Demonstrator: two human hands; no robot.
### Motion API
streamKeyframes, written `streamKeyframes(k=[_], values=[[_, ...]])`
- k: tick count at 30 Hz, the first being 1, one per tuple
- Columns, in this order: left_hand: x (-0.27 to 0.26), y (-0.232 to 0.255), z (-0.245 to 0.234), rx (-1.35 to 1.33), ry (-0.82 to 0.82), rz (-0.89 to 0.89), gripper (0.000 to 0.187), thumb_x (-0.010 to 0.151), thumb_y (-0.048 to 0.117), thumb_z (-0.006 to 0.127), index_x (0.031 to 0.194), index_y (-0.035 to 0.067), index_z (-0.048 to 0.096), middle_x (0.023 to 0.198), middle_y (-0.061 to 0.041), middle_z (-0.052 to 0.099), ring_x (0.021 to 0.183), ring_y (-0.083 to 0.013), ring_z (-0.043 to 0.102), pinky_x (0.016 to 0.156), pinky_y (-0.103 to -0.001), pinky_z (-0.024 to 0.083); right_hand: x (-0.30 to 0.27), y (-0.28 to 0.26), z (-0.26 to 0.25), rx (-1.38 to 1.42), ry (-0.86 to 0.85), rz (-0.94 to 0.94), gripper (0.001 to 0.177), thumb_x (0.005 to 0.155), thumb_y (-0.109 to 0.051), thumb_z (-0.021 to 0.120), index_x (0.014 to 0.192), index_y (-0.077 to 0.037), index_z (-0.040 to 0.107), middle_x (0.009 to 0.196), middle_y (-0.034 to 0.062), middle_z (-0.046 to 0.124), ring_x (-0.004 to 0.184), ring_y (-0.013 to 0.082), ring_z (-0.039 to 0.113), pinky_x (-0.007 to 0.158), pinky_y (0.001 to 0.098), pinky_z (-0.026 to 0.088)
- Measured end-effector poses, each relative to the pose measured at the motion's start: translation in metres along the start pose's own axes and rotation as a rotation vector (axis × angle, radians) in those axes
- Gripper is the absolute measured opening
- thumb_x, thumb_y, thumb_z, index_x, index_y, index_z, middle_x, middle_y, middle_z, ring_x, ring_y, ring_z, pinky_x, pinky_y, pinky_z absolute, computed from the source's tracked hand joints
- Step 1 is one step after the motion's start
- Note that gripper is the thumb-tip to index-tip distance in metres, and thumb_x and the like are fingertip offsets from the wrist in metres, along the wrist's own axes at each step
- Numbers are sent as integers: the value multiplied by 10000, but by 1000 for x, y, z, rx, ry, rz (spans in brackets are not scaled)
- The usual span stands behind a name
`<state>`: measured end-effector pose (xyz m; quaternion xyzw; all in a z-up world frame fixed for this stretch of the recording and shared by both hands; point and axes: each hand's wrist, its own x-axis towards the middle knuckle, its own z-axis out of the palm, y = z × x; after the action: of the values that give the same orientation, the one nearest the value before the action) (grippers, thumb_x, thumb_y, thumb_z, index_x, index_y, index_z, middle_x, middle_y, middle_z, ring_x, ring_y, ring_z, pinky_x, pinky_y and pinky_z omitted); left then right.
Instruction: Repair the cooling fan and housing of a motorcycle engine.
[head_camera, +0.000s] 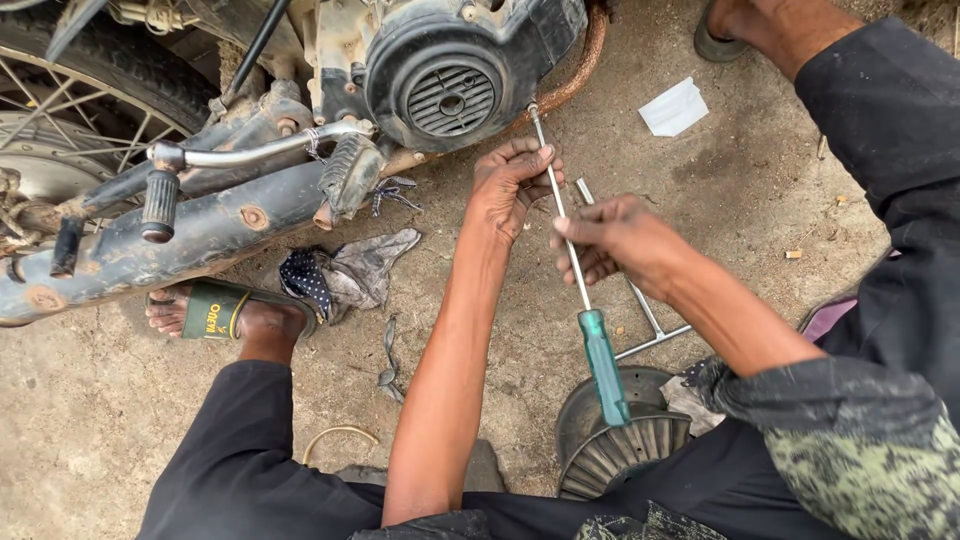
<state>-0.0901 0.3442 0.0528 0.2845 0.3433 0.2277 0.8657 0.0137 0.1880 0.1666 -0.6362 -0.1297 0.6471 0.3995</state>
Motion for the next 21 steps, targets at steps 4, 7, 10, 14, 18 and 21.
streamKeyframes(k=[4, 7, 10, 14, 18, 21], values=[[-10, 6, 9, 52, 70, -11, 344, 828, 5, 800, 1109, -16, 604, 884, -193, 742, 725, -265, 757, 650, -357, 652, 2, 29, -3, 31, 20, -9, 195, 867, -159, 776, 890, 25, 716, 730, 110, 714, 574, 176, 686, 539, 306, 587], [-26, 13, 21, 81, 50, -33, 381, 895, 90, 763, 1213, -42, 600, 911, -193, 739, 755, -263, 746, 687, -365, 645, -1, 30, -2, 145, 7, -64, 191, 864, -102, 792, 925, 57, 705, 750, 122, 705, 612, 211, 703, 561, 324, 598], [-48, 30, 37, -61, -109, -50, 470, 917, 145, 708, 1301, -93, 577, 1009, -219, 762, 888, -276, 770, 771, -392, 649, -4, 19, -3, 335, -128, -68, 220, 898, -102, 714, 1074, 30, 715, 778, 132, 726, 666, 226, 735, 601, 323, 614], [-46, 20, 22, -110, -300, -59, 523, 880, 47, 711, 1354, -70, 524, 1094, -246, 754, 994, -284, 771, 835, -382, 655, -12, 12, 1, 578, -233, -56, 295, 938, -127, 598, 1181, 23, 672, 848, 154, 765, 748, 225, 768, 685, 314, 636], [-13, -10, -19, 23, -205, -15, 474, 930, 12, 745, 1335, -119, 537, 996, -248, 737, 858, -289, 758, 688, -328, 617, -13, 9, 2, 312, -110, -20, 284, 937, -189, 631, 1066, 57, 692, 817, 148, 764, 703, 227, 758, 649, 333, 652], [-13, -10, -18, 90, -112, -25, 446, 956, 17, 770, 1305, -146, 545, 952, -241, 730, 786, -281, 742, 602, -298, 568, -2, 26, -5, 126, -55, -42, 277, 915, -179, 736, 1010, 78, 699, 770, 137, 725, 647, 229, 714, 573, 330, 611]])
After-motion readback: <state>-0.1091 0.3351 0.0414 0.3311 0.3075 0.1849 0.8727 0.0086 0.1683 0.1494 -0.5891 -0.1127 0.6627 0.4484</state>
